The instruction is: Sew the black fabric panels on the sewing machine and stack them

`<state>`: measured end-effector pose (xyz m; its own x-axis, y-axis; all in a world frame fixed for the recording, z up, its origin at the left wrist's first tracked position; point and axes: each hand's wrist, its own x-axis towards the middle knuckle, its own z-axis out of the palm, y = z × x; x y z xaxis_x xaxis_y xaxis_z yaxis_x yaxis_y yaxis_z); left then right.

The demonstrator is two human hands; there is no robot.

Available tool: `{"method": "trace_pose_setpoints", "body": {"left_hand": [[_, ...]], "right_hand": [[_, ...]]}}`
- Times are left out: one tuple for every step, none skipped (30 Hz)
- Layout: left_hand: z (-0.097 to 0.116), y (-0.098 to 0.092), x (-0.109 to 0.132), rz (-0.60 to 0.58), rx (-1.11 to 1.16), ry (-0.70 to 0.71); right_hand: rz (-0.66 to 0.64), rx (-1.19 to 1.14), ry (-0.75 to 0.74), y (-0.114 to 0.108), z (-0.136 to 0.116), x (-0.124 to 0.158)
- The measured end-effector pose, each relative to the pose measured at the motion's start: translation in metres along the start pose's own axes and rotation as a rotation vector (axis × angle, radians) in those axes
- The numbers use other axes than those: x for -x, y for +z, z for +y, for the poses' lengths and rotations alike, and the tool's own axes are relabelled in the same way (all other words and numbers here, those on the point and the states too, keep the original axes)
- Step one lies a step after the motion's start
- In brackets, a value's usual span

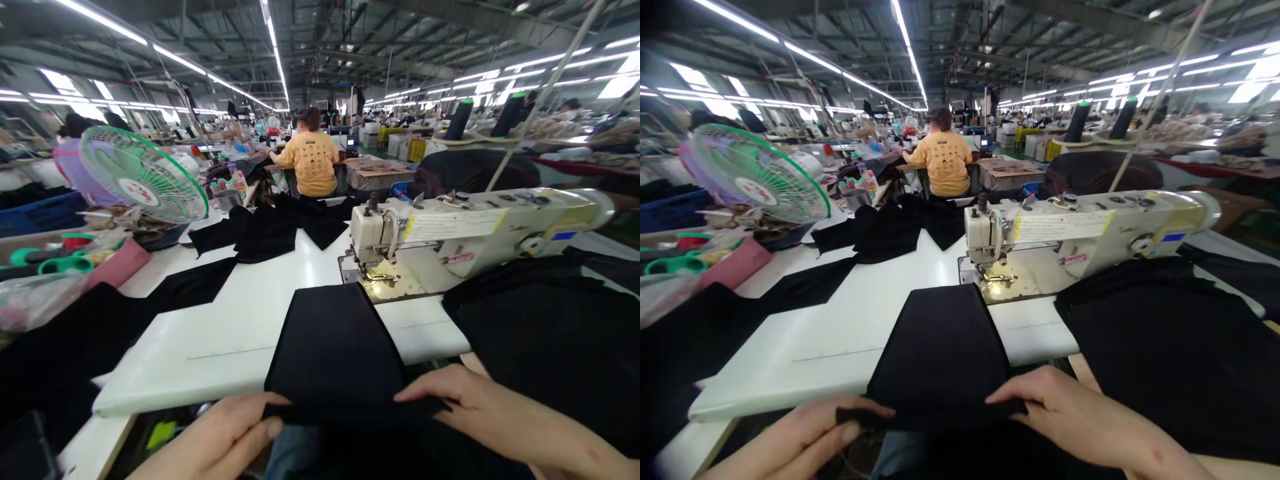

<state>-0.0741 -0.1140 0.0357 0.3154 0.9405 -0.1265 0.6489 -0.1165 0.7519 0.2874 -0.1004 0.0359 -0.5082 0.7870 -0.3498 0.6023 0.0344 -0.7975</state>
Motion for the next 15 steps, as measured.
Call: {"method": "trace_pose_setpoints", "body": {"left_hand": [[-0.001,-0.002,-0.013,0.006,-0.007,-0.042],[-0.002,-0.003,-0.028,0.025,-0.029,-0.070],[-0.002,-0.003,-0.044,0.054,-0.076,-0.088],[-0.003,-0.002,-0.063,0.085,-0.154,-0.101],[-0.004,0.000,-0.081,0.111,-0.256,-0.110],[-0.006,0.003,-0.099,0.139,-0.372,-0.117],[-0.009,0.006,-0.116,0.168,-0.482,-0.118],[-0.012,0.009,-0.130,0.194,-0.571,-0.115],[-0.017,0.012,-0.143,0.215,-0.624,-0.116],[-0.022,0.014,-0.154,0.226,-0.633,-0.120],[-0.027,0.016,-0.163,0.230,-0.610,-0.127],[-0.032,0.018,-0.170,0.227,-0.567,-0.136],[-0.036,0.019,-0.175,0.218,-0.514,-0.147],[-0.039,0.020,-0.179,0.206,-0.464,-0.153],[-0.042,0.020,-0.181,0.195,-0.424,-0.151]], "right_hand": [[0.050,-0.021,0.004,0.000,0.004,-0.012],[0.121,-0.029,-0.003,0.000,0.009,-0.025],[0.210,-0.020,-0.015,0.000,0.015,-0.041],[0.302,0.000,-0.027,0.001,0.020,-0.057],[0.402,0.041,-0.045,0.001,0.025,-0.075],[0.488,0.074,-0.058,0.001,0.029,-0.092],[0.562,0.101,-0.071,0.002,0.033,-0.108],[0.622,0.116,-0.076,0.003,0.035,-0.123],[0.668,0.123,-0.076,0.004,0.037,-0.137],[0.707,0.128,-0.075,0.004,0.039,-0.148],[0.741,0.132,-0.069,0.005,0.040,-0.159],[0.765,0.132,-0.061,0.006,0.041,-0.167],[0.784,0.130,-0.053,0.007,0.042,-0.174],[0.798,0.124,-0.046,0.007,0.042,-0.179],[0.809,0.113,-0.042,0.008,0.043,-0.182]]}}
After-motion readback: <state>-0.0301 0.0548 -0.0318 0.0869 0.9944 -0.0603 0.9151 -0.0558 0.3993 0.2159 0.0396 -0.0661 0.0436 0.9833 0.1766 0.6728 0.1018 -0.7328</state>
